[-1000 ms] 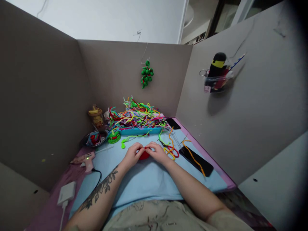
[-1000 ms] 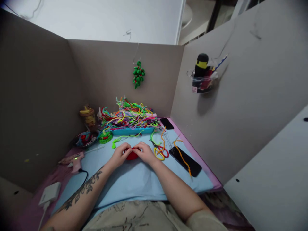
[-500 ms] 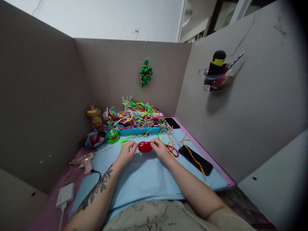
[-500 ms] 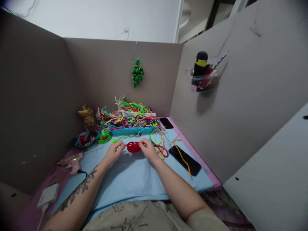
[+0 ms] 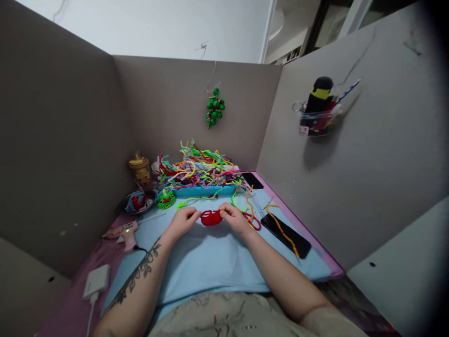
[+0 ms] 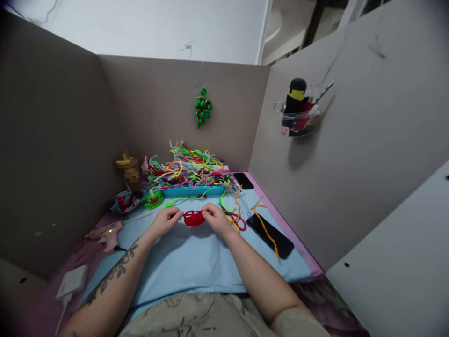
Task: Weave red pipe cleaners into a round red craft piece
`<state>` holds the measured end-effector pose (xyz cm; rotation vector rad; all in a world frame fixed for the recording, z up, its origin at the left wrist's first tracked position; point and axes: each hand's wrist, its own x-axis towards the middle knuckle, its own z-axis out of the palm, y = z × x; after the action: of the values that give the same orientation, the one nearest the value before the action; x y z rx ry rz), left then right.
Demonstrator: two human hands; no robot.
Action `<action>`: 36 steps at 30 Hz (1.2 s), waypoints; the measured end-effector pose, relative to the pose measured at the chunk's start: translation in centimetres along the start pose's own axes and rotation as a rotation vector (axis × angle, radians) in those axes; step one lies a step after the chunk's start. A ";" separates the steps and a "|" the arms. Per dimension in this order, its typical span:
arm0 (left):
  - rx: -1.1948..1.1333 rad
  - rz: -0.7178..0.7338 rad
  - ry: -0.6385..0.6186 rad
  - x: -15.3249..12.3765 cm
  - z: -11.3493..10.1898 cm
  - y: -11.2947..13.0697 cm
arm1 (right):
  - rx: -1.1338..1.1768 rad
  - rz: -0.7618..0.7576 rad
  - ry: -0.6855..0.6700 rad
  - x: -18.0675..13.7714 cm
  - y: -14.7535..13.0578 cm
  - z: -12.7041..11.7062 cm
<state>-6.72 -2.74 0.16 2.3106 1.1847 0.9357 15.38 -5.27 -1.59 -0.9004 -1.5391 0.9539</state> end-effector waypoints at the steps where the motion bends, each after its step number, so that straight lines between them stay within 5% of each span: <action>1: -0.049 -0.016 0.018 0.0 0.0 -0.1 | -0.011 -0.002 -0.015 0.0 -0.1 -0.1; 5: -0.280 -0.082 0.128 -0.1 -0.1 -0.4 | 0.090 0.028 0.012 0.1 0.2 -0.2; 12: -0.461 -0.091 -0.109 -0.1 0.5 0.6 | 0.350 0.148 0.065 0.4 1.1 0.0; 28: -0.517 -0.135 -0.187 -0.2 0.5 1.2 | 0.071 -0.061 -0.025 -0.3 0.4 0.3; 36: -0.322 -0.041 -0.227 -0.2 0.3 1.2 | 0.040 0.107 -0.072 -0.1 0.4 0.8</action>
<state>-5.93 -3.57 0.60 2.0626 0.9107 0.7616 14.62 -5.28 -2.13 -0.9369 -1.5390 1.1006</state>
